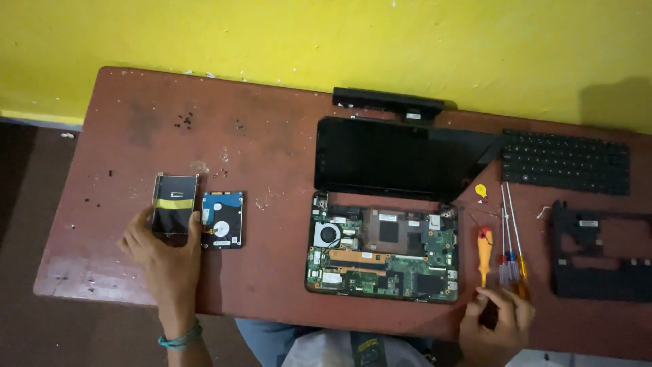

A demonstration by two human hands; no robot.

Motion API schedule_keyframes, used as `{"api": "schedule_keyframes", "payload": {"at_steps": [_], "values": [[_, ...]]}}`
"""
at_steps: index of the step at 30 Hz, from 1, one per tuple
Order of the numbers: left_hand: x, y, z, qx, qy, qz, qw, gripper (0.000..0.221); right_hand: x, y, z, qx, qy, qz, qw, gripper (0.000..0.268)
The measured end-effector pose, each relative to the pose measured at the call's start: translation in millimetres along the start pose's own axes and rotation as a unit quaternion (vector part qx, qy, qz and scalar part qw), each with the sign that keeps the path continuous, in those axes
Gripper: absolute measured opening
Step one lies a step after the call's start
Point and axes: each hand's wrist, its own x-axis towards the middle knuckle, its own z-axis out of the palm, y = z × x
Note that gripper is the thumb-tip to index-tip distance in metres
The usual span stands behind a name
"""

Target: Removing internal components from a laptop motherboard using a screwdriver, including the hard drive and RAM modules.

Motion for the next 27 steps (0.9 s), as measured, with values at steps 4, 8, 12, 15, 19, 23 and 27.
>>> {"api": "schedule_keyframes", "payload": {"at_steps": [4,8,12,15,19,23,27], "values": [[-1,-7,5,-0.023,0.001,-0.005,1.000,0.070,1,3,2,0.026,0.014,-0.013,0.999,0.012],[-3,-15,8,-0.003,0.040,0.040,0.998,0.066,1,8,6,0.037,0.024,-0.033,0.998,0.013],[-2,-7,4,-0.004,0.027,0.015,1.000,0.066,1,9,-1,0.018,-0.005,-0.048,0.999,0.019],[-2,1,-3,-0.028,0.027,0.015,0.999,0.066,0,3,1,0.043,0.012,-0.038,0.998,0.011],[-3,-3,0,-0.027,0.018,-0.003,0.999,0.070,0,7,3,0.035,0.017,-0.042,0.998,0.008],[-3,2,-3,-0.035,0.028,-0.005,0.999,0.070,1,2,2,0.027,0.015,-0.027,0.999,0.012],[0,12,-7,-0.117,0.016,-0.056,0.991,0.066,-5,15,-2,0.026,-0.019,-0.032,0.999,0.028]]}}
